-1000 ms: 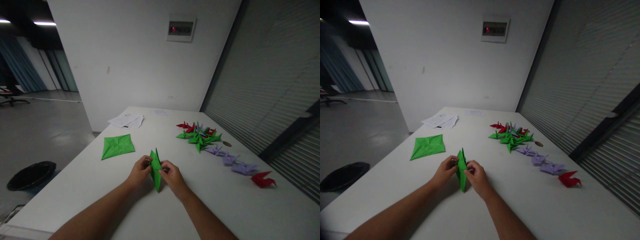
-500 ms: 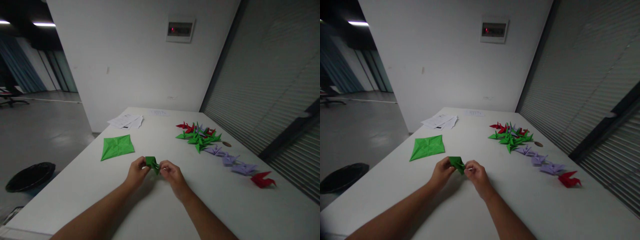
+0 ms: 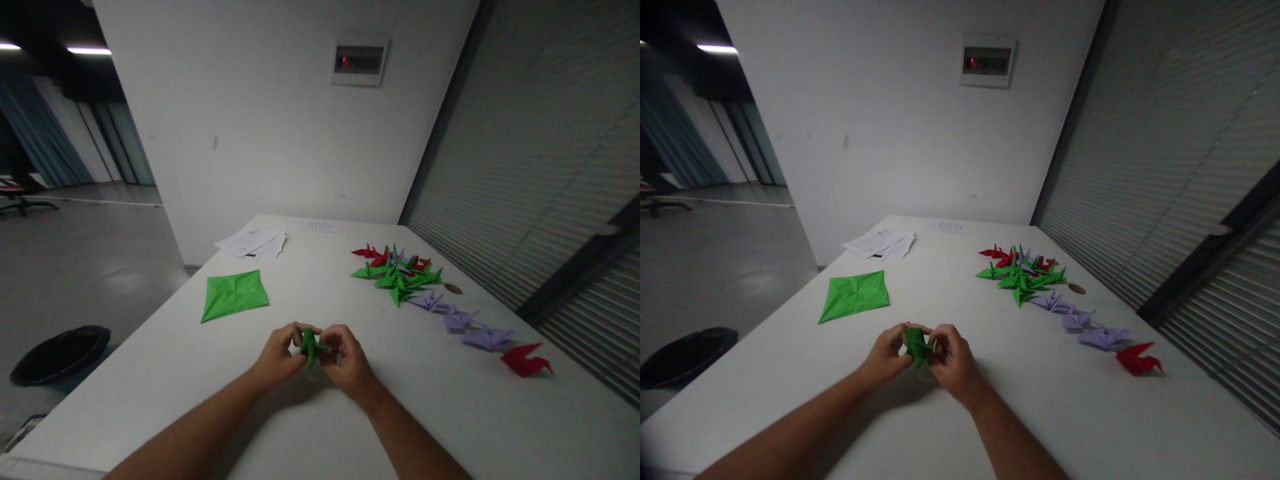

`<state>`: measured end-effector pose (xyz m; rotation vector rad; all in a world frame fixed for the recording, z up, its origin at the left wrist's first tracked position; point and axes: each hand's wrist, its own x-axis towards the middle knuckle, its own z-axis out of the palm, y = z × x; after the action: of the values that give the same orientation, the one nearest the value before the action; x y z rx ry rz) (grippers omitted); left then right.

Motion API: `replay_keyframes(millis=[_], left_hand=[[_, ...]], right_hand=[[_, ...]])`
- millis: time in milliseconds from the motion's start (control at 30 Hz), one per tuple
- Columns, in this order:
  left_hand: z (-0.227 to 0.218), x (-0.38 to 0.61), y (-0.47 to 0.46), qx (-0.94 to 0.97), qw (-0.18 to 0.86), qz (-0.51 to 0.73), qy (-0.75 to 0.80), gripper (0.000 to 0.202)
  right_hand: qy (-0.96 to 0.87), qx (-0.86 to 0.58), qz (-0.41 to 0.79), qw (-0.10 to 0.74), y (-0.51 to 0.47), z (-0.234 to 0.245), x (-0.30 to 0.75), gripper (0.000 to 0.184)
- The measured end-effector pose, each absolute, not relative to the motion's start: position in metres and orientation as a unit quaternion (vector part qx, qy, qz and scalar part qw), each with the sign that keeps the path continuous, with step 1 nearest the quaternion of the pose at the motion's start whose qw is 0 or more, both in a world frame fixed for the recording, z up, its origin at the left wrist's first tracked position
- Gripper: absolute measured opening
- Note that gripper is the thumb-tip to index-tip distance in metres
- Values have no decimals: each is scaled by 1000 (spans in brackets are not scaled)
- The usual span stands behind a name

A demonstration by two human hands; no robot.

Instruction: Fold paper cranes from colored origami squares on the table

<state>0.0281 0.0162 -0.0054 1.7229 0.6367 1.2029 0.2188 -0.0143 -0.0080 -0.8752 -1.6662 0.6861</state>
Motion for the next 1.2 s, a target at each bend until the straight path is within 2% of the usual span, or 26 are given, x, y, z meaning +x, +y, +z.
replay_keyframes(millis=[133, 333, 400, 633, 900, 1200], left_hand=[[-12, 31, 18, 654, 517, 502, 232, 28], [-8, 36, 15, 571, 612, 511, 197, 37], [-7, 37, 14, 538, 640, 512, 195, 39], [-5, 39, 13, 481, 694, 516, 145, 33], [-2, 37, 13, 465, 726, 488, 137, 36], [-13, 38, 18, 487, 696, 490, 194, 37]], right_hand=[[-740, -353, 257, 512, -14, -4, 220, 13], [-753, -321, 215, 533, -11, 2, 221, 22], [-737, -319, 237, 546, -10, 2, 220, 22], [-623, -370, 428, 540, -8, -6, 216, 13], [-534, -406, 498, 549, -5, -4, 216, 33], [-496, -424, 522, 549, -4, -9, 212, 42]])
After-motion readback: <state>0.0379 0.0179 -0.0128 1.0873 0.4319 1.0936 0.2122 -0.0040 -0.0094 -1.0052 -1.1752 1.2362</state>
